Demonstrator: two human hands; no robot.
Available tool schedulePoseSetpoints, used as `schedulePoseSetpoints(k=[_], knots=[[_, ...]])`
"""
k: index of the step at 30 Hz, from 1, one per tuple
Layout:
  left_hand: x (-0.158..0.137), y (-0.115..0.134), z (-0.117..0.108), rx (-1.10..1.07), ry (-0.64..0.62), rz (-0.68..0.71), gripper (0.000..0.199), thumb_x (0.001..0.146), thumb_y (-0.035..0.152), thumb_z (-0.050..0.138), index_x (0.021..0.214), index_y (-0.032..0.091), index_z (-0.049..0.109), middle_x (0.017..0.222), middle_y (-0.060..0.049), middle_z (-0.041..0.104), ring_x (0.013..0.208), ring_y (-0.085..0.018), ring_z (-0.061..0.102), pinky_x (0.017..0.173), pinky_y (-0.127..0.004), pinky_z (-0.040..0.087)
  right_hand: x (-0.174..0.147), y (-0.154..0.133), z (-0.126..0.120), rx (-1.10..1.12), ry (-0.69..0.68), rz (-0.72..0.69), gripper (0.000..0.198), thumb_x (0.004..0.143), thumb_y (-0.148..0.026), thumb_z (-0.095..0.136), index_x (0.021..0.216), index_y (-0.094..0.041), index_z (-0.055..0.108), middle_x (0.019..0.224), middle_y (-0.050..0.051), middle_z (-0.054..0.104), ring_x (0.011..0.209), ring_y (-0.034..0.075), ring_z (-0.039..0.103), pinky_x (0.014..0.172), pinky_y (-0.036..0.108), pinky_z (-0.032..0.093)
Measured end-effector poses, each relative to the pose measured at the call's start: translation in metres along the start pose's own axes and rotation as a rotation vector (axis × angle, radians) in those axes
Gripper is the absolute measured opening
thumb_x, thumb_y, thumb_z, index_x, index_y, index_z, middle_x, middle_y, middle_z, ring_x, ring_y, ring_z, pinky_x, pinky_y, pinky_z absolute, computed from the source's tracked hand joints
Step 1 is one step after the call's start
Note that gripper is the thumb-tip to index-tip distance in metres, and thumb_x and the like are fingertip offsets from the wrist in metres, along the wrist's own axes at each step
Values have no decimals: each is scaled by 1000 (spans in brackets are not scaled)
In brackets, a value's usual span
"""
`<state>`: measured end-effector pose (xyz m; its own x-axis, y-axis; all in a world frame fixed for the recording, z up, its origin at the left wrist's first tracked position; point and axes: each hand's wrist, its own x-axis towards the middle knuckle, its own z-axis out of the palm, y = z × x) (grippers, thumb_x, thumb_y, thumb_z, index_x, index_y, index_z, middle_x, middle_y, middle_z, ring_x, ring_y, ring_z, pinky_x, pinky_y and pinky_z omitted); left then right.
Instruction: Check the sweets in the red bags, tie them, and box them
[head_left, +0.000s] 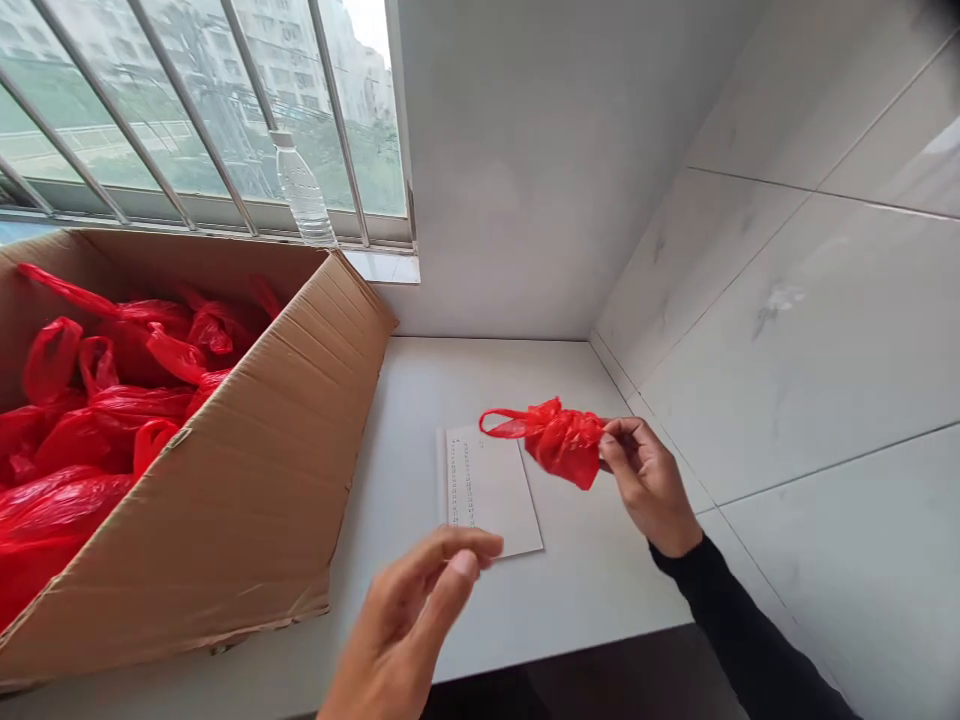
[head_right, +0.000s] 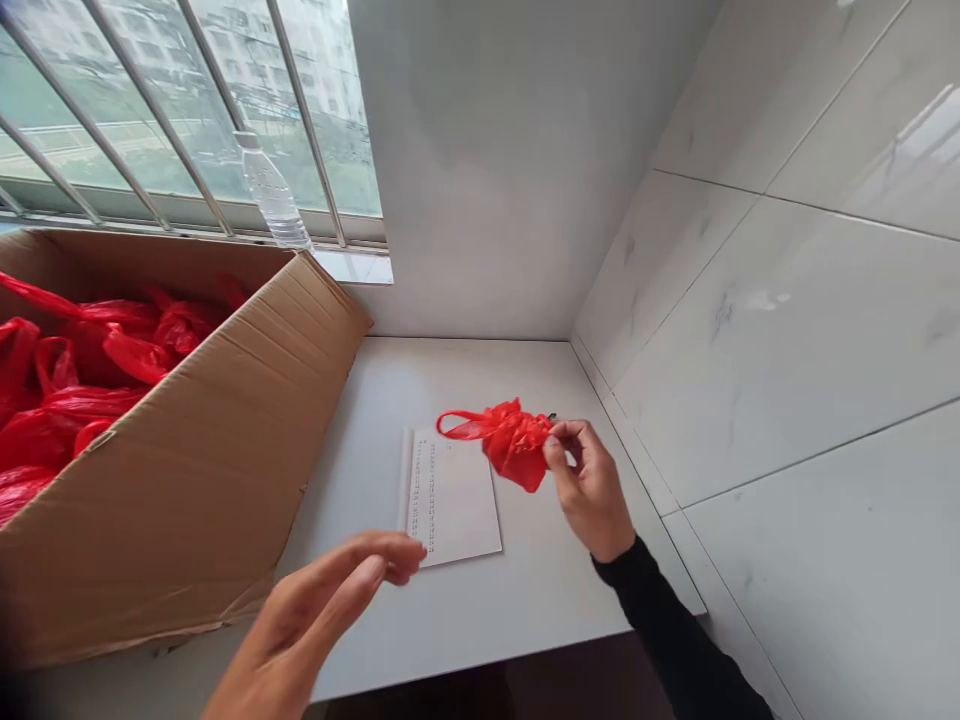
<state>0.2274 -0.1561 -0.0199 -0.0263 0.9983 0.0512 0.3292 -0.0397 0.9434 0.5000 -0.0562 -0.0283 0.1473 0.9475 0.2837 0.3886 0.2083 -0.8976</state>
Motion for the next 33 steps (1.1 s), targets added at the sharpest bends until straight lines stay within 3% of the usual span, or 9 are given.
schedulePoseSetpoints(k=[4, 8, 11, 14, 17, 23, 27, 30, 33], knots=[[23, -29, 23, -194, -197, -208, 48, 93, 55, 52, 130, 26, 59, 132, -11, 65, 117, -30, 63, 95, -45, 56, -69, -27, 42, 248, -291, 122, 18, 97, -43, 57, 99, -25, 57, 105, 4, 64, 92, 20, 65, 80, 32, 57], [15, -58, 28, -196, -197, -231, 43, 95, 51, 53, 124, 21, 60, 112, -11, 71, 110, -29, 66, 96, -44, 55, -105, -34, 49, 194, -666, 199, 21, 98, -43, 55, 107, -26, 64, 91, 1, 70, 76, 19, 69, 72, 32, 57], [9, -64, 23, -145, -192, -224, 38, 97, 48, 50, 122, 22, 61, 109, -10, 70, 105, -28, 67, 89, -43, 57, -101, -21, 46, 1, -562, 123, 22, 100, -37, 50, 118, -28, 61, 92, 1, 69, 77, 19, 67, 72, 35, 55], [4, -63, 23, -39, -158, -145, 37, 96, 43, 55, 131, 32, 55, 136, -6, 57, 124, -26, 56, 103, -44, 49, -95, -4, 53, -170, -542, -60, 40, 96, -27, 57, 135, -32, 53, 123, 5, 61, 113, 25, 57, 95, 43, 52], [0, -67, 25, 90, -125, -50, 31, 90, 39, 64, 121, 34, 64, 137, -5, 54, 131, -28, 48, 110, -47, 40, -94, 9, 67, -252, -543, -146, 48, 95, -22, 58, 141, -32, 49, 126, 7, 58, 116, 27, 52, 99, 47, 49], [-6, -88, 1, 200, 50, -23, 17, 95, 40, 56, 100, 28, 67, 123, -7, 61, 117, -28, 58, 81, -38, 54, -83, 20, 55, -307, -401, -59, 12, 97, -23, 50, 92, -23, 61, 84, 3, 63, 80, 23, 57, 75, 42, 51], [-8, -85, -6, 249, 148, -24, 22, 97, 39, 53, 114, 29, 61, 135, -9, 58, 123, -30, 55, 88, -44, 53, -78, 20, 36, -341, -316, 2, 14, 95, -25, 51, 105, -21, 60, 107, 9, 63, 102, 29, 54, 86, 48, 50], [-4, -74, 10, 279, 56, 79, 44, 91, 36, 62, 135, 33, 54, 144, -6, 53, 134, -30, 47, 105, -48, 44, -81, 12, 46, -274, -421, -43, 46, 92, -26, 58, 137, -25, 48, 133, 7, 56, 122, 29, 46, 103, 50, 43], [4, -72, 19, 294, 47, 145, 24, 89, 35, 64, 112, 30, 68, 116, -5, 68, 116, -29, 57, 98, -45, 47, -81, 8, 59, -201, -460, -9, 30, 93, -31, 60, 122, -27, 60, 114, 4, 66, 106, 28, 56, 95, 48, 46]])
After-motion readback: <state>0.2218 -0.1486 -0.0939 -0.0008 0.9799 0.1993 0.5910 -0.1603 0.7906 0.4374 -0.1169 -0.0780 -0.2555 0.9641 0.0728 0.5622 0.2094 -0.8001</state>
